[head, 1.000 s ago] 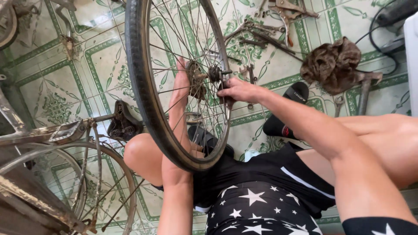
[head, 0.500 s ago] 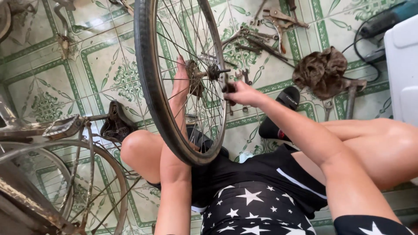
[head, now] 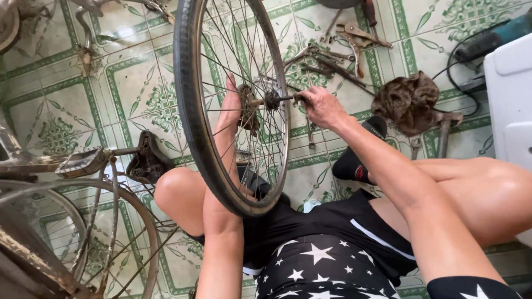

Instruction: The person is sitting on the floor repairing a bicycle wheel by hand and using a tool. They work on the gear and axle assembly while holding the wheel upright between their legs.

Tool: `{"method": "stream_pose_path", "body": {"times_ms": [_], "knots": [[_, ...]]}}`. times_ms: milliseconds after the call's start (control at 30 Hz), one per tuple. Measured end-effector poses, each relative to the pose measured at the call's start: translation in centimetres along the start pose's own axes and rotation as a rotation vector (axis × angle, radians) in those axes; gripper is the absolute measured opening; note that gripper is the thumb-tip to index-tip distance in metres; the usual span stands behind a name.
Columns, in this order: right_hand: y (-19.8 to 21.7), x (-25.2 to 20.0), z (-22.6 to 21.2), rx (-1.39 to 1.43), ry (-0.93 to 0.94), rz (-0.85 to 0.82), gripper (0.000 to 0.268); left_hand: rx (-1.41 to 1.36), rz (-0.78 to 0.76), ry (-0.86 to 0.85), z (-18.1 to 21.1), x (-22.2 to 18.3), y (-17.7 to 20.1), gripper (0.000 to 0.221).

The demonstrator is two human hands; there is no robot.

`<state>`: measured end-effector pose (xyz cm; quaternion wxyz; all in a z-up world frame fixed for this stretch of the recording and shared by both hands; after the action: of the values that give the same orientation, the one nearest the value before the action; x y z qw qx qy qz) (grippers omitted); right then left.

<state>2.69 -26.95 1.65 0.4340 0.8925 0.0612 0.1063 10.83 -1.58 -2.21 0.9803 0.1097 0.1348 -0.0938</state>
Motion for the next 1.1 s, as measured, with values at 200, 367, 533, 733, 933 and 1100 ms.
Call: {"method": "stream_pose_path", "body": {"times_ms": [200,367,533,733,933,1100], "knots": [[-0.4,0.7,-1.1,0.032,0.018,0.030,0.029,-0.103,0.021,0.291,-0.6,-1.0,0.0,0.091],[-0.4,1.4,-1.8,0.096,-0.114,-0.153,0.029,-0.083,0.049,0.371,1.1,-1.9,-0.3,0.109],[-2.2,-0.3,-1.8,0.368,-0.386,-0.433,0.045,-0.129,0.055,0.298,0.3,-1.8,-0.2,0.102],[-2.5,-1.0,-2.9,0.446,-0.447,-0.449,0.051,-0.183,0.012,0.227,-1.3,-1.4,-0.6,0.104],[-2.7,-1.8,-3.2,0.549,-0.523,-0.325,0.050,-0.085,0.096,0.246,-0.4,-2.2,-0.5,0.099],[-2.2,-2.4,-3.2,0.519,-0.597,-0.339,0.046,-0.098,0.106,0.297,-0.1,-2.4,-0.8,0.100]]}}
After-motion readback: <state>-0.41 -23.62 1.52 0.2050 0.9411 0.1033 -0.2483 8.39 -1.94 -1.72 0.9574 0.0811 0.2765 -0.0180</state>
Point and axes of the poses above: each hand's wrist, its own x-axis towards the middle knuckle, its own y-axis out of the back of the hand, z = x × y, the point moved 9 cm from there along x, towards the middle knuckle, and after that the axes turned 3 degrees about z, right-handed, at the moved point
